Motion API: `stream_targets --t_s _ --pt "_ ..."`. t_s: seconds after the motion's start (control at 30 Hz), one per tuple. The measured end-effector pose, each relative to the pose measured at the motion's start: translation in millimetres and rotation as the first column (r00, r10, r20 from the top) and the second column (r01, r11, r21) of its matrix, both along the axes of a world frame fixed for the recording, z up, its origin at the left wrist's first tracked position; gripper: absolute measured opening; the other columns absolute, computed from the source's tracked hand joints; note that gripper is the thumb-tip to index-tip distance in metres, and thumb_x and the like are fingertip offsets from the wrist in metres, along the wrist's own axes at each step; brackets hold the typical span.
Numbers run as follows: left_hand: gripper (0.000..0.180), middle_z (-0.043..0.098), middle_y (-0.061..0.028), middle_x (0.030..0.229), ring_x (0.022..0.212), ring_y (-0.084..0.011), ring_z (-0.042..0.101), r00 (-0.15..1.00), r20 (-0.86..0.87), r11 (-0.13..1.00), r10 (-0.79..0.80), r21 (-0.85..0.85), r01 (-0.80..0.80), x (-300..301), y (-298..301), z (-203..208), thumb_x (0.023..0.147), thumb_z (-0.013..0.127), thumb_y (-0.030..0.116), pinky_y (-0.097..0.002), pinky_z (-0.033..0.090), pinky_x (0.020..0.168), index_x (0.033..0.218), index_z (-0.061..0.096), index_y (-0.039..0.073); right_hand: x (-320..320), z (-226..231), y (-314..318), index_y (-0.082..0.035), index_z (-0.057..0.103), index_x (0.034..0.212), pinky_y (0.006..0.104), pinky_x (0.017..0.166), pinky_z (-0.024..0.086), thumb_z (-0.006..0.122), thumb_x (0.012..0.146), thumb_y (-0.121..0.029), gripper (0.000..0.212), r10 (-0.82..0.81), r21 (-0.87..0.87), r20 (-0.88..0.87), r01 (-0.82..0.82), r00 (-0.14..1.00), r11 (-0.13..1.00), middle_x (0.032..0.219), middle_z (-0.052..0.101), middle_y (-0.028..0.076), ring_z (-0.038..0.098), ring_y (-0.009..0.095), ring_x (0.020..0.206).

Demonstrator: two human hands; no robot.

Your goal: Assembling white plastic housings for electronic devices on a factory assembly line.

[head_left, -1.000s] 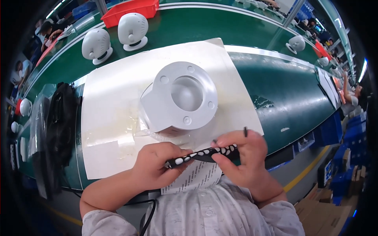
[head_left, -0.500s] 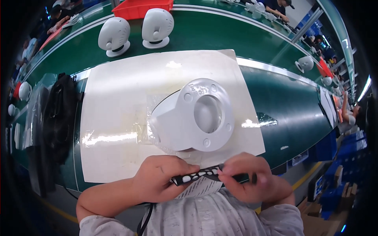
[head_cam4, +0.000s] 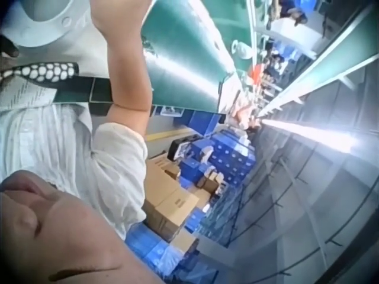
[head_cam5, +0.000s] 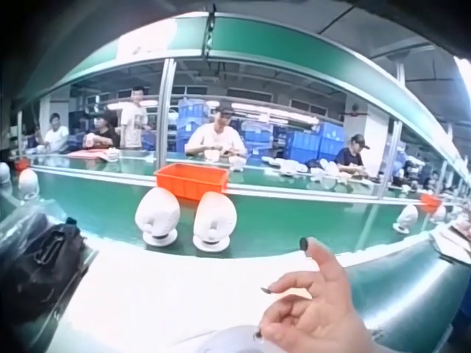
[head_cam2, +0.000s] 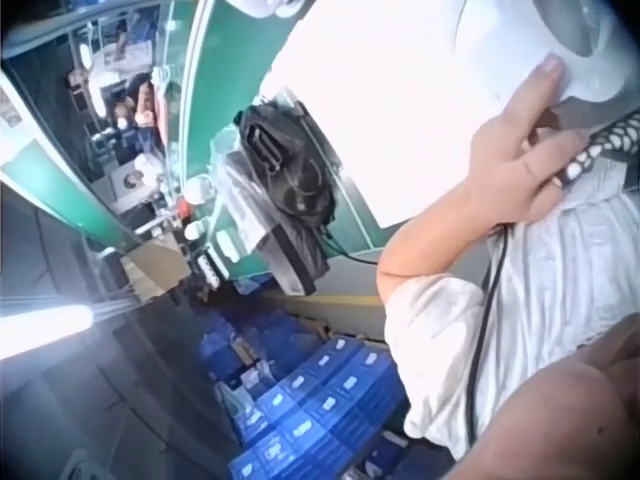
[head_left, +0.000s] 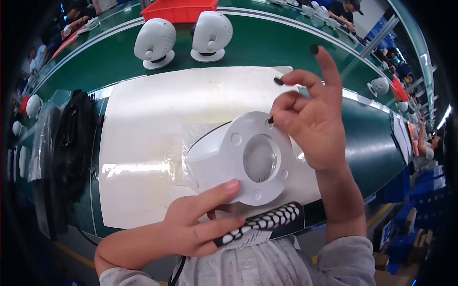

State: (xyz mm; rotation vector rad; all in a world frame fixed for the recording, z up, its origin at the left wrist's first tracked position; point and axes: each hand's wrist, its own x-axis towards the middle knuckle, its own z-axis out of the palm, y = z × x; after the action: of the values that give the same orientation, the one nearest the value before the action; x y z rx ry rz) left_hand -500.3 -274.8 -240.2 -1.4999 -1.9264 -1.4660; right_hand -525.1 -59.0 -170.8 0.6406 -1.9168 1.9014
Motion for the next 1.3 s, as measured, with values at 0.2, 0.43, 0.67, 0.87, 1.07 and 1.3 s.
stream_targets --t_s 0.2,0.43,0.67,0.87,1.07,1.3 --pt "0.026 0.048 -0.0162 0.117 0.062 -0.0142 0.054 0.993 -0.101 0.998 0.058 0.043 -0.054 -9 -3 -15 0.061 0.055 0.006 -0.0230 0.044 0.051 0.086 0.062 0.006 -9 -15 1 -0.009 0.006 0.133 0.0231 0.068 0.045 0.054 0.072 0.008 0.080 -0.031 0.274 -0.115 0.062 0.993 0.960 0.099 0.046 0.013 0.054 0.015 0.076" --pt "0.030 0.048 -0.0145 0.119 0.055 -0.0136 0.050 0.990 -0.120 0.997 0.069 0.055 -0.063 -19 -8 -15 0.058 0.056 0.007 -0.0239 0.040 0.046 0.087 0.062 0.006 -2 -13 -1 -0.002 0.011 0.130 0.0230 0.060 0.046 0.055 0.074 0.002 0.071 0.071 0.659 -0.574 0.408 0.816 0.631 0.097 0.054 0.014 0.057 0.019 0.075" --pt "0.028 0.046 -0.0150 0.120 0.054 -0.0140 0.050 0.988 -0.136 0.997 0.069 0.045 -0.064 -22 -13 -14 0.059 0.057 0.008 -0.0240 0.041 0.046 0.087 0.062 0.006 -4 -5 -12 0.002 0.019 0.127 0.0290 0.072 0.043 0.059 0.075 -0.010 0.067 -0.049 0.600 -0.521 0.406 0.852 0.689 0.098 0.054 0.012 0.055 0.020 0.087" --pt "0.026 0.046 -0.0154 0.120 0.054 -0.0143 0.050 0.988 -0.134 0.996 0.082 0.054 -0.075 -23 -19 -9 0.060 0.057 0.009 -0.0243 0.042 0.047 0.086 0.062 0.006 -12 4 -35 0.000 0.022 0.127 0.0343 0.086 0.032 0.059 0.073 -0.005 0.066 -0.037 0.522 -0.179 0.127 0.983 0.844 0.092 0.054 0.008 0.053 0.019 0.093" --pt "0.020 0.041 -0.0177 0.121 0.062 -0.0154 0.057 0.980 -0.200 0.995 0.016 -0.092 -0.035 -28 -28 -4 0.062 0.065 0.011 -0.0223 0.043 0.050 0.082 0.065 0.006 -17 14 -50 -0.001 0.024 0.127 0.0388 0.098 0.023 0.058 0.071 -0.001 0.065 0.045 0.365 0.129 -0.090 0.991 0.927 0.086 0.055 0.005 0.052 0.019 0.099" --pt "0.022 0.048 -0.0111 0.120 0.049 -0.0138 0.049 0.992 -0.095 0.996 0.085 0.027 -0.083 -23 -23 -5 0.063 0.056 0.011 -0.0238 0.041 0.045 0.083 0.062 0.006 -5 18 -43 -0.003 0.052 0.101 0.0441 0.101 0.018 0.058 0.077 -0.014 0.027 -0.082 0.683 -0.094 0.124 0.992 0.720 0.093 0.060 0.009 0.051 0.025 0.106"
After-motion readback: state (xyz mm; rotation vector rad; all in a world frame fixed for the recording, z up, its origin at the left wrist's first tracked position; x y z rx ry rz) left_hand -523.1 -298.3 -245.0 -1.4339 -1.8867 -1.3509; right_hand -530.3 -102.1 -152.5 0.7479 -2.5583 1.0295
